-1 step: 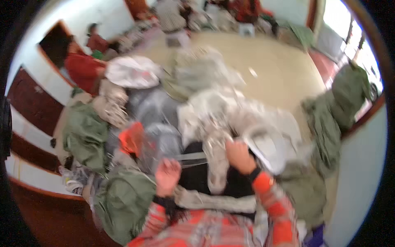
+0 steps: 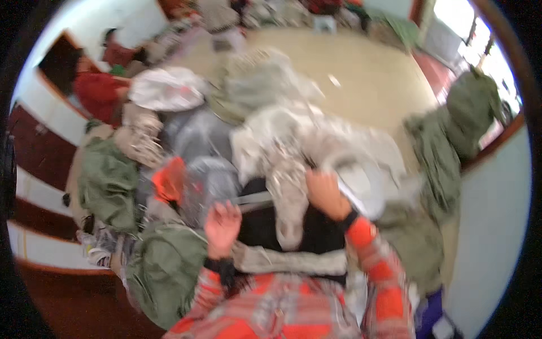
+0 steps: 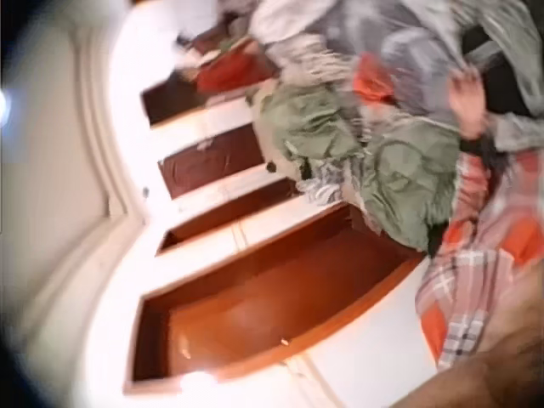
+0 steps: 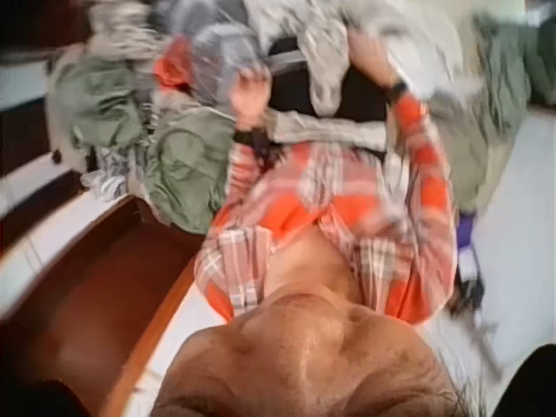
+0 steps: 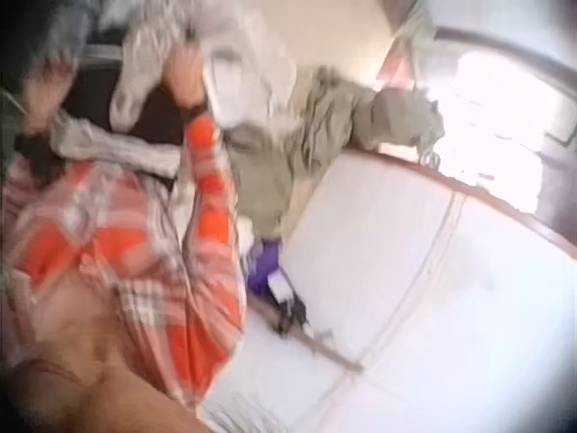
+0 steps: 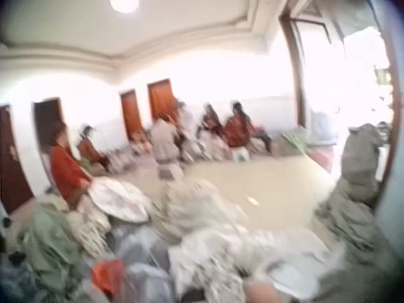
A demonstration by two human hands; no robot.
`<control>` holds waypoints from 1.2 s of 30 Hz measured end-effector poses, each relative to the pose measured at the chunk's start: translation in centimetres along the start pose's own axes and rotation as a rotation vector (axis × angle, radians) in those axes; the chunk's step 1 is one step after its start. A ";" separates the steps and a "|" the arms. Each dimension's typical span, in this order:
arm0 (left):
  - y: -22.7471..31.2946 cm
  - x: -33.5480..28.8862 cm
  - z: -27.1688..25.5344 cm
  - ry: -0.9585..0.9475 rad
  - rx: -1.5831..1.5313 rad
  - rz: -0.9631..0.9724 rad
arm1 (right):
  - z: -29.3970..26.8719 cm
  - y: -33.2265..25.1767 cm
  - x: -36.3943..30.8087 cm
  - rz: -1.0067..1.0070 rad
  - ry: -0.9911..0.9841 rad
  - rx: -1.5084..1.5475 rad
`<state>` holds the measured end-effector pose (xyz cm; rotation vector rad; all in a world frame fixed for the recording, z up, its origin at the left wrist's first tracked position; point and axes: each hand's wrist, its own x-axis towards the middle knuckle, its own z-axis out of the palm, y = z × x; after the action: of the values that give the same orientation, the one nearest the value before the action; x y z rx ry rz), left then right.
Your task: The recorder is lacing up the upper part of several shoes as part of a manufacturing or assembly process.
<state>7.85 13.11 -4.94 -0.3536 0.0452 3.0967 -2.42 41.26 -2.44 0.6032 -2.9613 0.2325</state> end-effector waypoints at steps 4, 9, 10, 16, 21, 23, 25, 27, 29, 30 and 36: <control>-2.5 2.5 1.9 -0.066 -0.014 0.001 | -1.4 2.0 2.2 0.222 -0.317 0.970; -1.7 3.0 -2.2 0.091 -0.085 -0.092 | 0.0 -0.1 1.1 0.457 -0.260 2.227; -1.8 2.4 -2.8 0.101 -0.110 -0.224 | 0.2 0.6 0.7 0.461 -0.253 2.232; -6.6 4.4 -2.9 0.209 -0.125 -0.638 | -5.8 7.9 -1.3 0.032 0.613 2.419; -8.9 4.9 -0.1 0.212 0.115 -0.288 | -6.9 6.0 -1.5 0.245 0.962 2.120; -9.0 5.1 -0.2 0.196 0.118 -0.304 | -7.1 5.6 -1.4 0.286 1.017 1.943; -9.3 5.2 -0.6 0.245 0.071 -0.244 | -7.2 5.6 -1.1 0.352 1.020 1.873; -8.0 5.8 -4.3 0.228 0.004 -0.326 | -7.4 5.7 -0.9 0.408 1.009 1.806; -8.0 5.0 -5.7 0.177 -0.025 -0.450 | -8.8 7.8 -2.1 0.412 1.065 1.512; -9.1 4.5 -3.9 0.296 0.036 -0.428 | -9.9 10.2 -3.6 0.375 1.182 1.444; -9.6 2.9 -0.5 0.305 0.476 -0.350 | -15.5 10.7 -6.3 0.450 1.453 1.186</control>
<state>5.39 22.76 -6.30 -0.7117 0.6355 2.5531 0.37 56.01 10.55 -0.2239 -1.2500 1.6061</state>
